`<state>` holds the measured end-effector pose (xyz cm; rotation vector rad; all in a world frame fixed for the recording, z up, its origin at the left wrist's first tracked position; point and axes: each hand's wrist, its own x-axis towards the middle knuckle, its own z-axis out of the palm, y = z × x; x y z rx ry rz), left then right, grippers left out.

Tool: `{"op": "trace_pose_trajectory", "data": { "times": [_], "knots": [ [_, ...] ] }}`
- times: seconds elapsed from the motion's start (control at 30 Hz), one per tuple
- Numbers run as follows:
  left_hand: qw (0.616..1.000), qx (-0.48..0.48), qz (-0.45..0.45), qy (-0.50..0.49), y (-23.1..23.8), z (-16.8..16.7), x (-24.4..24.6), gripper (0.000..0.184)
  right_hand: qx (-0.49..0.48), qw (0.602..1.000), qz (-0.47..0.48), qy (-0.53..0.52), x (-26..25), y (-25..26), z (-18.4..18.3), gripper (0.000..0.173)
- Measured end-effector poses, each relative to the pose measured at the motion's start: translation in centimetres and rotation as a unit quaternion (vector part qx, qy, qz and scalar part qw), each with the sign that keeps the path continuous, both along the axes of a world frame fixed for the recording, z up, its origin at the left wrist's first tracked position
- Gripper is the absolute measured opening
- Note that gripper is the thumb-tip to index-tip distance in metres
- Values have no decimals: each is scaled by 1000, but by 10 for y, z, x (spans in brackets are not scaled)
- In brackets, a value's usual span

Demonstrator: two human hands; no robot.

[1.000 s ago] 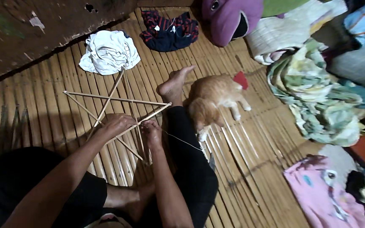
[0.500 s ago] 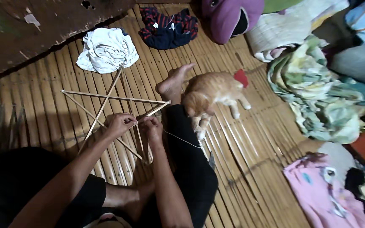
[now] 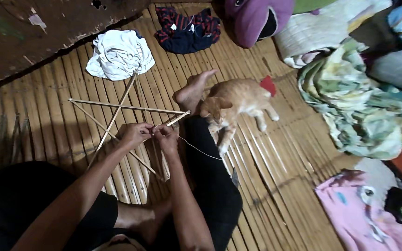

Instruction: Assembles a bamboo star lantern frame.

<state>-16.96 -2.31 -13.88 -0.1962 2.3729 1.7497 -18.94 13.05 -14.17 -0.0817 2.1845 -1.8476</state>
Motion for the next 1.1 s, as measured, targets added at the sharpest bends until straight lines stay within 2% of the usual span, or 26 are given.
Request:
{"op": "trace_pose_trajectory", "data": {
  "times": [0.17,0.3,0.43,0.6,0.77,1.1],
  "knots": [
    [998,-37,5,-48,2,14,-4,9,14,999,30,20,-1,4,0,11],
    [998,-15,7,-64,0,15,-3,10,55,998,0,14,-3,10,2,15],
    [997,8,15,-81,-1,16,-4,10,117,993,21,-8,-5,11,-1,15],
    [996,14,12,-88,-3,14,-4,10,106,994,26,21,-3,6,-6,9],
    [996,-21,-1,-86,-3,19,-5,10,119,992,20,45,-4,6,-9,7],
    [995,-27,9,-91,2,20,-6,9,75,997,7,-17,-3,7,-12,7]
  ]
}}
